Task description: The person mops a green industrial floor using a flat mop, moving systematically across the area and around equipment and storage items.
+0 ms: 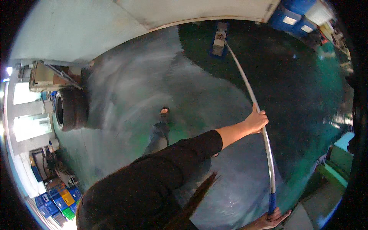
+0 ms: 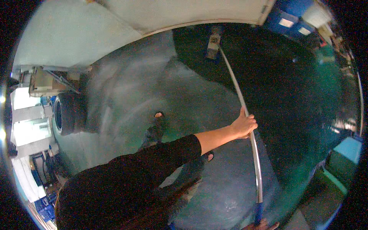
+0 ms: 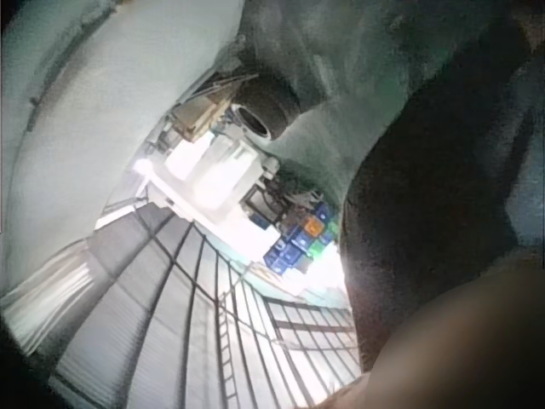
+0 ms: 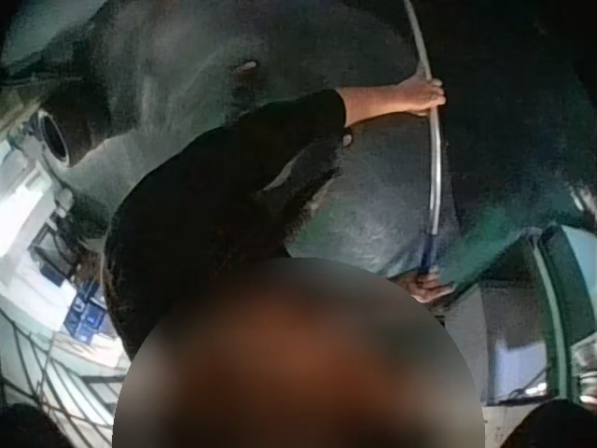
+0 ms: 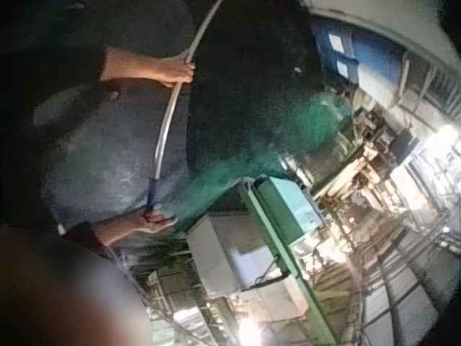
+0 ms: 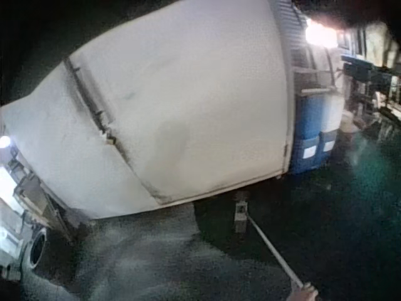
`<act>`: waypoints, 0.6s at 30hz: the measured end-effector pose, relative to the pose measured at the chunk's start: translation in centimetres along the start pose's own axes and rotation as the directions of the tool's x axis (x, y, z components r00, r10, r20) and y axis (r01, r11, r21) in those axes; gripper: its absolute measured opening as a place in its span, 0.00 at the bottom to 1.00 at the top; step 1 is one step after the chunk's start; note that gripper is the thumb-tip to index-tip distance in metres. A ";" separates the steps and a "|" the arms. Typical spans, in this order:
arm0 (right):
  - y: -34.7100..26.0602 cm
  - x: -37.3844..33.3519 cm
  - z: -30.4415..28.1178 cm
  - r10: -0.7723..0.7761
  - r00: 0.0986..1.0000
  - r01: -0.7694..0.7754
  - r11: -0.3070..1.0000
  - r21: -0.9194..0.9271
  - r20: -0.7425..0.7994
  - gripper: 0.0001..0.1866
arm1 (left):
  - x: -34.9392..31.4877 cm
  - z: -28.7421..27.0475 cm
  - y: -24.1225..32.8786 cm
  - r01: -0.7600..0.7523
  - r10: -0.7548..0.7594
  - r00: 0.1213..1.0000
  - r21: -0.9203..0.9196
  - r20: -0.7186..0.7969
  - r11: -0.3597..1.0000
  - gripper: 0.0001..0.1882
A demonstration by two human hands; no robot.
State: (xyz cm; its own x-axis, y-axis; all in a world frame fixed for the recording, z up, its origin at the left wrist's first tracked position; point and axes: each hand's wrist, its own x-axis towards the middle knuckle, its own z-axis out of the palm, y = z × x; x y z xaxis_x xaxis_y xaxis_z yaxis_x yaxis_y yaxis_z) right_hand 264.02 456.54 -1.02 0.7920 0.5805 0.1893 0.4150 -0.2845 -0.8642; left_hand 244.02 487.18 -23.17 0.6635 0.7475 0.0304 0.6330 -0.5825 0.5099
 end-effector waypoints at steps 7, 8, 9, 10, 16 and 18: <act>-11.6 -0.1 17.4 -0.074 0.976 0.026 0.973 0.231 0.203 0.33 | -7.0 -12.8 -16.9 0.282 -0.292 0.954 -0.126 -0.069 0.951 0.10; -13.4 -0.4 20.1 -0.043 0.975 -0.014 0.968 0.251 0.220 0.33 | -8.7 -14.6 -19.1 0.318 -0.331 0.939 -0.132 -0.091 0.939 0.10; -15.2 -1.2 23.7 -0.012 0.971 -0.054 0.962 0.269 0.240 0.33 | -11.1 -16.4 -22.5 0.354 -0.370 0.923 -0.142 -0.109 0.925 0.10; -16.1 -1.9 27.8 -0.165 0.978 0.161 0.986 0.043 0.126 0.29 | -13.4 -18.0 -25.5 0.390 -0.407 0.906 -0.145 -0.117 0.909 0.10; -23.0 -16.5 47.7 -0.400 0.542 0.559 0.828 0.038 0.739 0.36 | -31.1 -23.3 -45.8 0.663 -0.648 0.740 0.033 -0.181 0.748 0.12; -24.5 -24.0 54.6 -0.386 0.567 0.406 0.900 0.162 0.727 0.31 | -38.1 -24.3 -52.3 0.719 -0.692 0.691 0.095 -0.209 0.688 0.13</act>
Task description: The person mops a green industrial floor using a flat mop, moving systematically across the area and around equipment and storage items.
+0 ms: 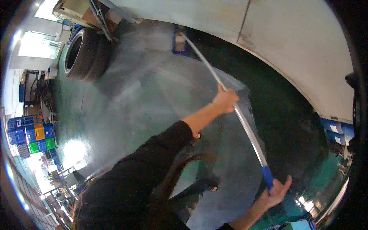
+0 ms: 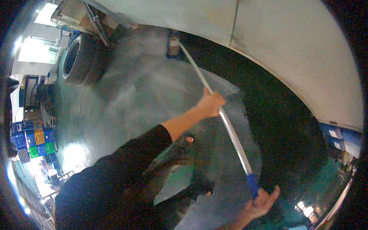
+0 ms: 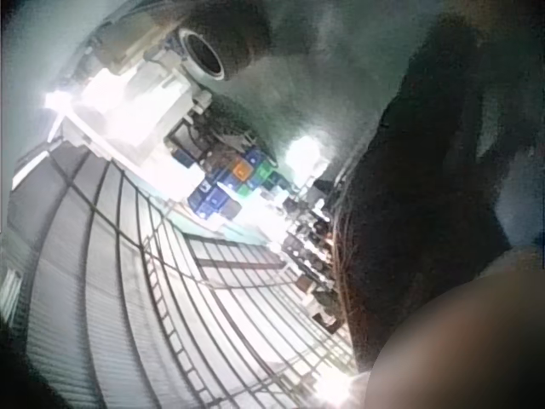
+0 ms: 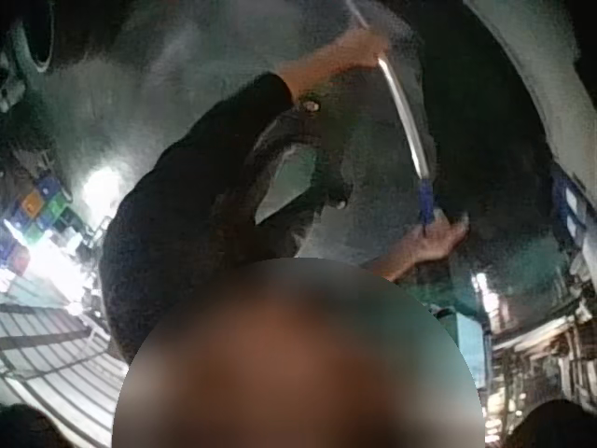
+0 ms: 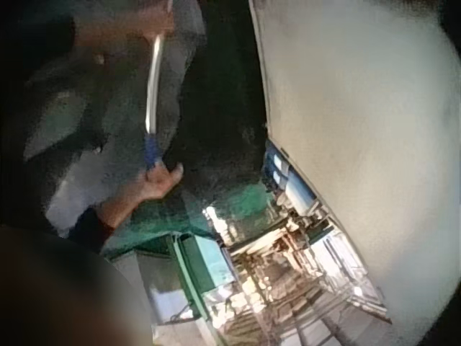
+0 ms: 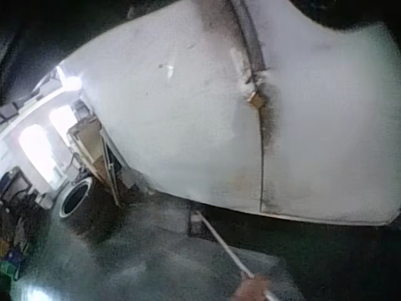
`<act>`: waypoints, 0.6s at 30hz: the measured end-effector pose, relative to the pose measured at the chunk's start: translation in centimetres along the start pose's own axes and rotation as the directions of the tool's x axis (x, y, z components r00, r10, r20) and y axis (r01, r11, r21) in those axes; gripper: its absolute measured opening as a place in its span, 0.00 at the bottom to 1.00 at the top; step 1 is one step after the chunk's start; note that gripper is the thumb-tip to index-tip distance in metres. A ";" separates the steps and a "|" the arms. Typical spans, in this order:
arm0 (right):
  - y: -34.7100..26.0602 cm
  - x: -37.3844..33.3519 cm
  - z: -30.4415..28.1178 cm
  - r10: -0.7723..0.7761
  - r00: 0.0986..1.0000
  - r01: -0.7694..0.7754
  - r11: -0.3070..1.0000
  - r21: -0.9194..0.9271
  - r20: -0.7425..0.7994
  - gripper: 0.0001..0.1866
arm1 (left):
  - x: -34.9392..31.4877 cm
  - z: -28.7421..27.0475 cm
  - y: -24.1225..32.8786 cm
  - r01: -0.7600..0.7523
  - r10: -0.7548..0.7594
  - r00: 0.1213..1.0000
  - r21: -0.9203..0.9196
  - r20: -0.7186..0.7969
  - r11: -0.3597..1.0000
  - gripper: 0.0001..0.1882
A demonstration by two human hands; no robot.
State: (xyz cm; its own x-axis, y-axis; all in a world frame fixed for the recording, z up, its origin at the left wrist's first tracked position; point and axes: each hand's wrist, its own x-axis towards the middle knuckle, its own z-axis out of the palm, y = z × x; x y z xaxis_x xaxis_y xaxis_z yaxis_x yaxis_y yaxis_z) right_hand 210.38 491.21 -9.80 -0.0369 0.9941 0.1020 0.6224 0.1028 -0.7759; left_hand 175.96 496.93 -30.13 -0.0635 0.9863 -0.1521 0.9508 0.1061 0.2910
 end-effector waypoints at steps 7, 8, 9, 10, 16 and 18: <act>-6.5 0.4 23.4 0.501 0.797 -0.552 0.378 0.743 0.338 0.16 | -3.8 -1.0 -23.0 0.362 -0.372 0.927 0.343 -0.036 0.867 0.16; -7.3 0.4 24.7 0.405 0.823 -0.519 0.254 0.816 0.398 0.16 | -4.1 -1.3 -23.8 0.414 -0.414 0.906 0.383 -0.087 0.826 0.18; -7.6 0.5 24.6 0.432 0.818 -0.515 0.255 0.818 0.381 0.16 | -4.2 -1.6 -23.5 0.462 -0.465 0.880 0.413 -0.102 0.785 0.20; -8.0 0.6 24.6 0.398 0.836 -0.492 0.239 0.837 0.378 0.15 | -4.0 -1.7 -22.7 0.440 -0.450 0.888 0.473 -0.101 0.763 0.20; -1.3 -1.2 8.2 0.467 0.860 -0.389 0.343 0.855 0.204 0.12 | -3.8 -1.9 -6.0 0.056 -0.253 0.903 0.490 0.347 0.870 0.15; 2.2 -4.6 -1.3 0.517 0.852 -0.361 0.472 0.804 0.079 0.16 | -5.5 -1.0 2.7 -0.095 -0.081 0.880 0.341 0.467 0.935 0.13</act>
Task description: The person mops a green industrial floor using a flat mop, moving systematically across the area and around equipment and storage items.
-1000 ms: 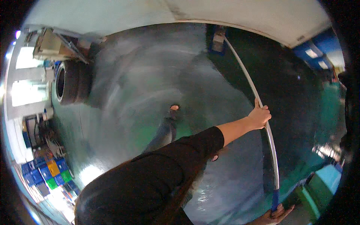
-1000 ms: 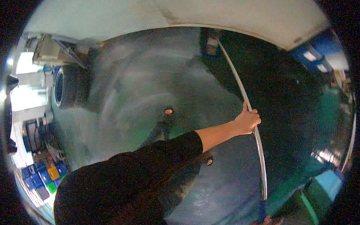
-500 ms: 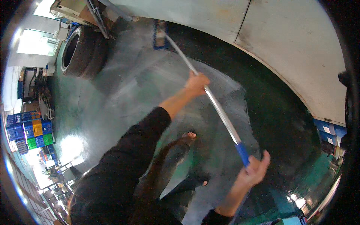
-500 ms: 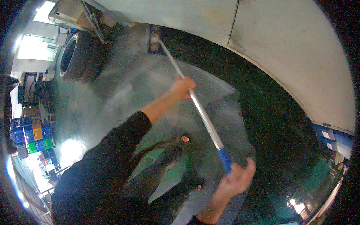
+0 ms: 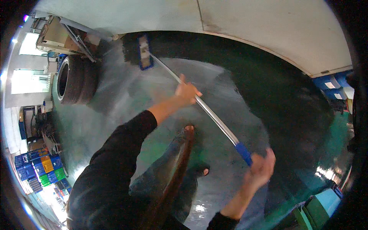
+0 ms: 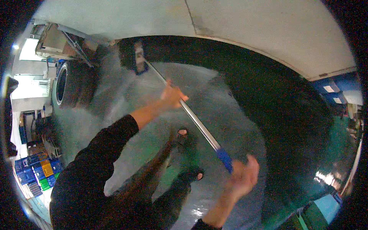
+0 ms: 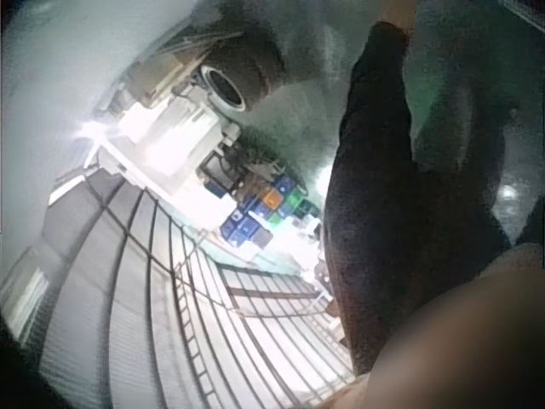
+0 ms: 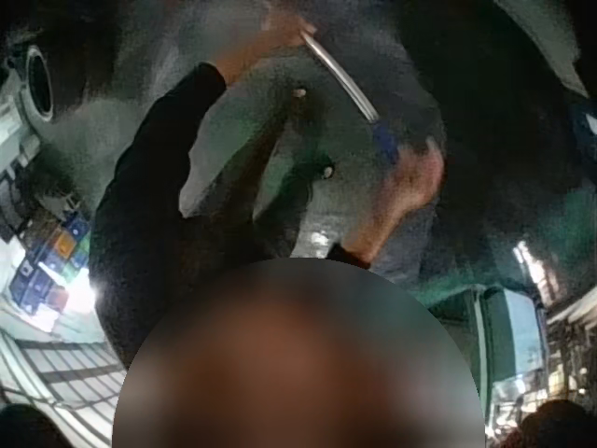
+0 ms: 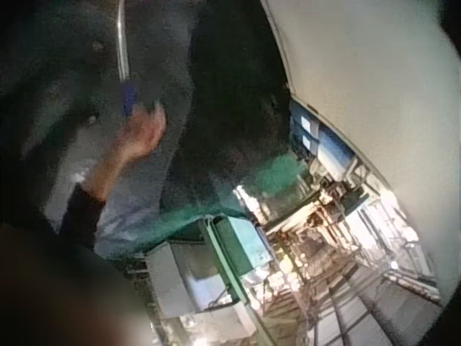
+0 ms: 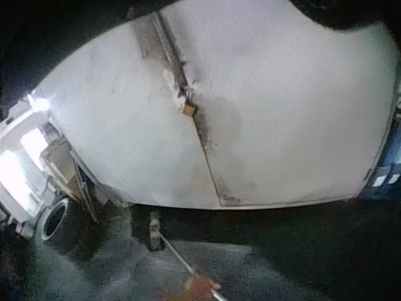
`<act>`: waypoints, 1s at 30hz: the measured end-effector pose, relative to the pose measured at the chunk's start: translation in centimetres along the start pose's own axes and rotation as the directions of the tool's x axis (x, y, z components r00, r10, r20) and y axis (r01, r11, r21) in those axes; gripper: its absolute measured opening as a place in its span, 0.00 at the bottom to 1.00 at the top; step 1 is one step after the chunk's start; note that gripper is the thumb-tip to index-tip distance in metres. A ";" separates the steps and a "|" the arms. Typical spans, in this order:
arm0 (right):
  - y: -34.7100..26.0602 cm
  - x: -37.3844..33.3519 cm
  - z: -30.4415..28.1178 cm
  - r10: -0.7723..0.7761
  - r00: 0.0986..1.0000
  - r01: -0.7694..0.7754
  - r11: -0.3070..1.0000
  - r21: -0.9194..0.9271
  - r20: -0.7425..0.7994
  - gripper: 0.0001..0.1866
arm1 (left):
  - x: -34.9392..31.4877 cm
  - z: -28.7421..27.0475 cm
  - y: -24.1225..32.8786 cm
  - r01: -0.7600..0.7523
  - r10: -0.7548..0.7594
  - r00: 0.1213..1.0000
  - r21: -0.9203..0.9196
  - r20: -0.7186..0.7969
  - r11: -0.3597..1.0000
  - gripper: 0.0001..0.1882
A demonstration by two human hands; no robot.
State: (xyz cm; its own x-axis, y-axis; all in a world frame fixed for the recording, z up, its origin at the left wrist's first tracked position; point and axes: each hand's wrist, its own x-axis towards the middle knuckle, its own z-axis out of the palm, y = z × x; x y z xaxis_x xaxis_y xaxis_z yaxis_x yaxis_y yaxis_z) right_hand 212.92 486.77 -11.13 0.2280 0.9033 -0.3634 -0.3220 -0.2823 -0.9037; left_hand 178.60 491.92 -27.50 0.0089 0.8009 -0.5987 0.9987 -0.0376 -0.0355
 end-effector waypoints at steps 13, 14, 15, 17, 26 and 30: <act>-33.9 -34.2 -40.3 -0.588 0.432 0.058 0.775 -0.629 -0.684 0.21 | -25.6 -7.9 59.3 -0.868 0.692 0.493 -0.252 -0.527 0.427 0.10; -34.6 -35.7 -40.6 -0.620 0.432 0.110 0.757 -0.644 -0.655 0.21 | -26.4 -8.1 61.8 -0.872 0.703 0.488 -0.245 -0.518 0.424 0.11; -34.9 -36.9 -40.7 -0.644 0.437 0.158 0.742 -0.652 -0.627 0.20 | -26.9 -8.1 63.9 -0.881 0.693 0.471 -0.259 -0.545 0.395 0.13; -35.6 -38.3 -40.4 -0.686 0.457 0.260 0.712 -0.652 -0.567 0.19 | -26.8 -8.5 66.7 -0.897 0.667 0.442 -0.282 -0.600 0.340 0.16; -40.6 -38.4 -37.7 -0.815 0.561 0.043 0.202 -0.978 -0.144 0.22 | -28.6 -11.1 63.7 -0.879 0.632 0.476 -0.307 -0.611 0.365 0.09; -41.5 -40.2 -33.4 -0.743 0.669 0.264 0.289 -0.920 -0.041 0.26 | -31.3 -10.7 52.5 -0.856 0.667 0.517 -0.338 -0.537 0.391 0.07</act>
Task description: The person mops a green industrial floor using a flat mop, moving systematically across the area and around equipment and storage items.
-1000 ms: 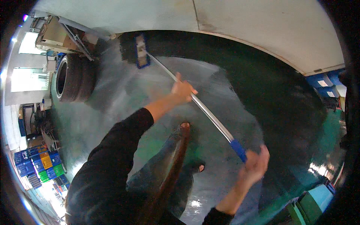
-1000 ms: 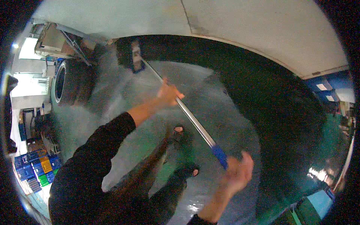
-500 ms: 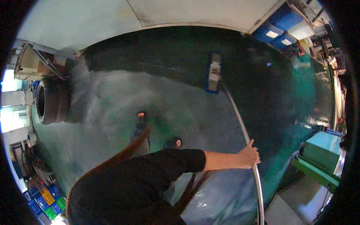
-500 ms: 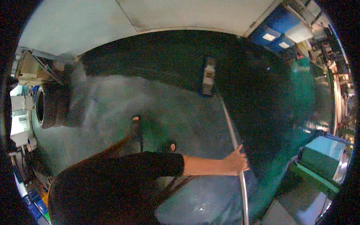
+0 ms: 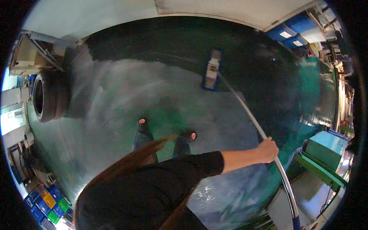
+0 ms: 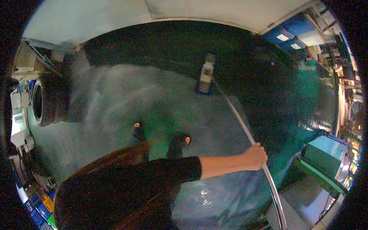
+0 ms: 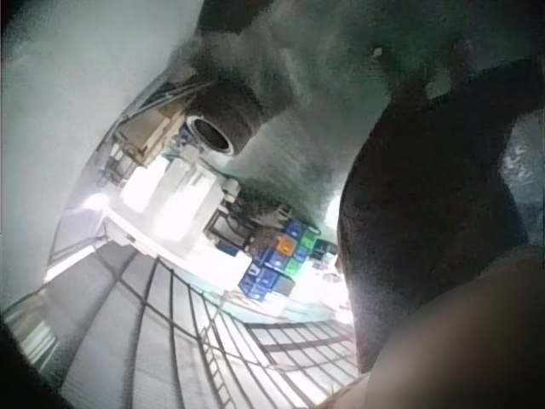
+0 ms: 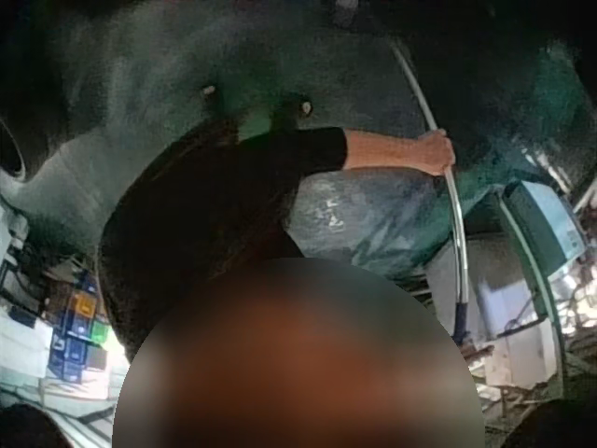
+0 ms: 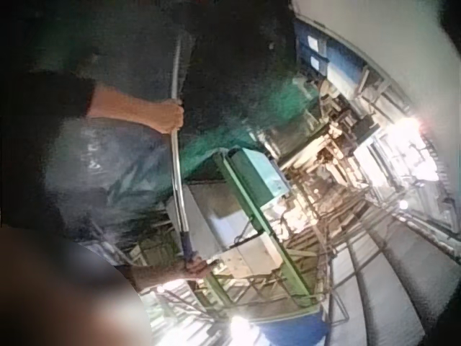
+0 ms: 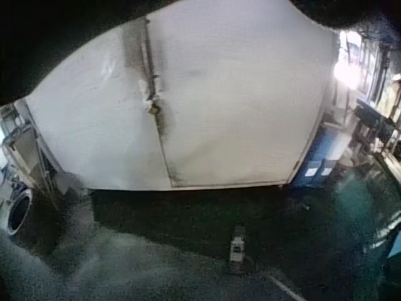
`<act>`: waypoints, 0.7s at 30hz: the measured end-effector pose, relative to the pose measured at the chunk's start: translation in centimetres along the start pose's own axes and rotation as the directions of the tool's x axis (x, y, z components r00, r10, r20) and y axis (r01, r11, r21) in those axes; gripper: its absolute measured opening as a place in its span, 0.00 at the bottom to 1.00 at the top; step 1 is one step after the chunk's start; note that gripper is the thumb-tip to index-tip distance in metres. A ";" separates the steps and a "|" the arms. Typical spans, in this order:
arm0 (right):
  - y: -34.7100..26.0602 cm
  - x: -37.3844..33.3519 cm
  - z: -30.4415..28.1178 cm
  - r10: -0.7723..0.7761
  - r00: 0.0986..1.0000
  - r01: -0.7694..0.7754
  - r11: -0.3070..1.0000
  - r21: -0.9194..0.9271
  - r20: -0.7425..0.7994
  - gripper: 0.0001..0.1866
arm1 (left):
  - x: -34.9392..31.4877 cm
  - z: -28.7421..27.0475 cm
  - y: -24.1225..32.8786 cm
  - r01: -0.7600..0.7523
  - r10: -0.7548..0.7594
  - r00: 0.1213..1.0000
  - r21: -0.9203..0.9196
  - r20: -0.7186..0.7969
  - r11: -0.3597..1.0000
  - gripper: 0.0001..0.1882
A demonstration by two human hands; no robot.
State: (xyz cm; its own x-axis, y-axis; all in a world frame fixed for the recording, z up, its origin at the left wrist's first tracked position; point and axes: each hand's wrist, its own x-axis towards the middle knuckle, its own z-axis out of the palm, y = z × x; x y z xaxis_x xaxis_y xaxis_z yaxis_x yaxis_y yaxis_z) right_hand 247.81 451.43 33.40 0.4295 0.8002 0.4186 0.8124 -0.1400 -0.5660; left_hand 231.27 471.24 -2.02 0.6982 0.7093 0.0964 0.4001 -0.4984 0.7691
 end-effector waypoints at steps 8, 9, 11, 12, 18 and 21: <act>-12.0 -6.6 23.3 0.077 0.961 -0.188 0.886 0.424 0.266 0.29 | -26.6 -17.0 -17.4 0.396 -0.379 0.913 0.104 -0.147 0.912 0.06; -14.1 -8.0 27.4 0.302 0.927 -0.371 0.822 0.432 0.223 0.30 | -30.6 -19.0 -20.6 0.452 -0.425 0.876 0.078 -0.228 0.889 0.06; -18.5 -12.2 35.7 0.179 0.870 -0.456 0.650 0.608 0.460 0.32 | -38.1 -22.7 -27.1 0.614 -0.564 0.785 0.204 -0.257 0.762 0.07; -20.9 -14.5 39.9 0.022 0.847 -0.319 0.821 0.474 0.532 0.29 | -42.6 -24.1 -30.0 0.696 -0.634 0.703 0.125 -0.322 0.707 0.08; -34.7 -31.2 57.0 -0.378 0.620 -0.055 0.853 0.519 0.688 0.07 | -68.0 -28.4 -41.3 0.894 -0.744 0.434 0.143 -0.508 0.424 0.07; -38.2 -37.7 60.6 0.040 0.398 -0.845 0.404 0.349 0.916 0.10 | -74.3 -28.6 -43.2 0.959 -0.862 0.235 0.249 -0.450 0.132 0.12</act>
State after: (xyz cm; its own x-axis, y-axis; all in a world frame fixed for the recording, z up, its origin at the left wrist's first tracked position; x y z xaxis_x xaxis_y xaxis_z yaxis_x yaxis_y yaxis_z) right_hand 176.70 461.93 -3.82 -0.1576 0.8473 -0.5071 -0.1725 -0.5293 -0.8307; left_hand 145.14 454.31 -24.32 -0.4473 0.8205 -0.3560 0.8706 0.4906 0.0369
